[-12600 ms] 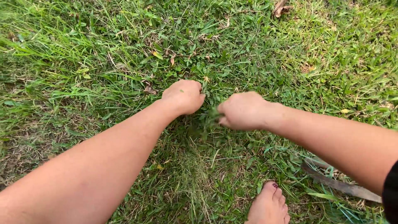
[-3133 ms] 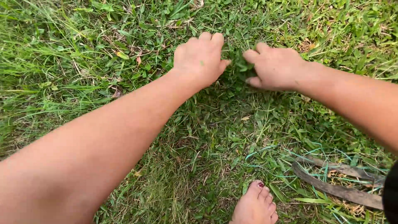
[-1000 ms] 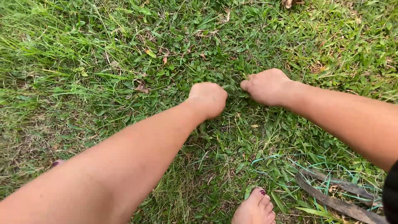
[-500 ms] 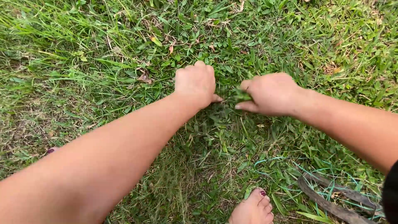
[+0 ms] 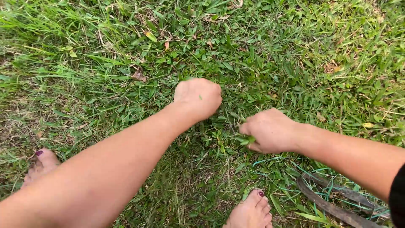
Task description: Pulling weeds and unwanted grass from a lawn by hand
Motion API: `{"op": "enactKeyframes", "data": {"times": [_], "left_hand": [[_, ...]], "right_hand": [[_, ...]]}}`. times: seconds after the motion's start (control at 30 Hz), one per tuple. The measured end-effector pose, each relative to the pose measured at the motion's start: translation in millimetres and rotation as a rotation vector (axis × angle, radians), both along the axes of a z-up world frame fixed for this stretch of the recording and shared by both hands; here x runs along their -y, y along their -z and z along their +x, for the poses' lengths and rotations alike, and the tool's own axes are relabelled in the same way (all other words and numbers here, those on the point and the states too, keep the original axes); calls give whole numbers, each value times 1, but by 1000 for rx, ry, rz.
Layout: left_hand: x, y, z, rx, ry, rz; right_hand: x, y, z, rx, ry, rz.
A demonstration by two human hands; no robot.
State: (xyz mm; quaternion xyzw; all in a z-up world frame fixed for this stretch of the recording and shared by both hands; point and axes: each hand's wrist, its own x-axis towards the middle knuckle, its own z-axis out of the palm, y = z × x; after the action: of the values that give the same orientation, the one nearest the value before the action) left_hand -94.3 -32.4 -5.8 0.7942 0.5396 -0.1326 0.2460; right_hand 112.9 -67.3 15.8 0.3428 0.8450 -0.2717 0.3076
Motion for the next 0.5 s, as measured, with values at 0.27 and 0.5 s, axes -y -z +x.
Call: {"op": "enactKeyframes", "data": {"times": [0.27,0.5], "left_hand": [[14,-88,19,-68,76,-219],[10,74,46,-124,220,28]], "right_hand": [[-68,-37,1,223,147,287],[-68,28,20,133,57,293]]}}
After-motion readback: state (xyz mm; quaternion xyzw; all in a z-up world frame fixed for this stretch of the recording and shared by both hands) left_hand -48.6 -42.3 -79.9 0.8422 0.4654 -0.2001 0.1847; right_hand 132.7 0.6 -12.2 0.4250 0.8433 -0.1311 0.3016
